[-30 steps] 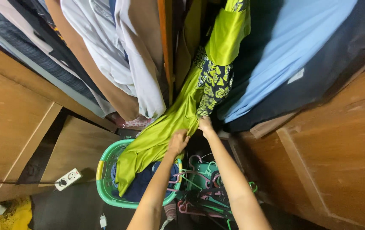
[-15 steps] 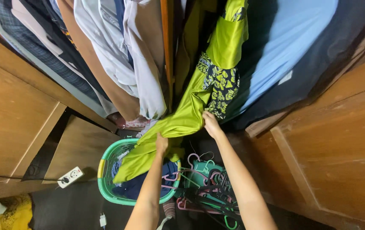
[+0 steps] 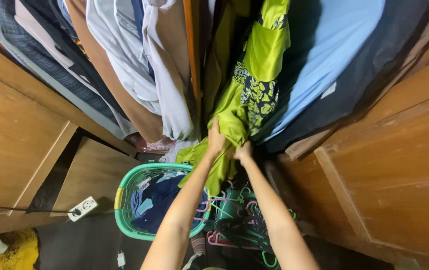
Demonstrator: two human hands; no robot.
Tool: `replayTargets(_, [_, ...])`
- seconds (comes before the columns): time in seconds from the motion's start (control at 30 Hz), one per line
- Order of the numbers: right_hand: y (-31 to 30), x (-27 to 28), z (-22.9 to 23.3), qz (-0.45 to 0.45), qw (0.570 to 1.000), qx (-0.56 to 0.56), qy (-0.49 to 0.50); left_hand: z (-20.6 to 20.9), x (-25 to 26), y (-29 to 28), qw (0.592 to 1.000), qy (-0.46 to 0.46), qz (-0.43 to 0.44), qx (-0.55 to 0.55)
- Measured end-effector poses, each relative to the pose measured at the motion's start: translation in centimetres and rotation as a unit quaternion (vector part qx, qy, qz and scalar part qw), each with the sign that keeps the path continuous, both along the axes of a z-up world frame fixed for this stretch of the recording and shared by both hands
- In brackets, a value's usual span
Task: Hanging various pieces of clothing from a laundry basket onto hangers and placing them inside a wardrobe.
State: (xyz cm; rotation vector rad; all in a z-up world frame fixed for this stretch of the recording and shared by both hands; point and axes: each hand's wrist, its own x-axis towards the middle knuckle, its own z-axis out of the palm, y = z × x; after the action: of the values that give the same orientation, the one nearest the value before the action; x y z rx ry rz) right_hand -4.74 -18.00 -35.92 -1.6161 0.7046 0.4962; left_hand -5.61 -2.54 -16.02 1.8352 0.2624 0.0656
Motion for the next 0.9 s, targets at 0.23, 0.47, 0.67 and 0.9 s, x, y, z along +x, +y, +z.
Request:
replayTargets(0.23, [-1.1,12.3,18.9,-0.096,0.895,0.186,-0.393,3.5,3.2,4.7,0.882,-0.167,-0.149,0.415])
replayTargets(0.47, [-4.1,10.9,13.3,0.148,0.843,-0.252,-0.451,-10.5,5.4,6.5,0.922,-0.111,-0.167,0.331])
replayTargets(0.67, [-6.6,9.6,5.2,0.254,0.871,-0.325,-0.266,-5.7,1.7,5.8,0.927,0.212,-0.203,0.235])
replayTargets(0.9, [-8.8,6.8,0.1,0.329,0.867,-0.314,-0.202,-11.4,-1.2,5.9,0.916,0.208,-0.199,0.278])
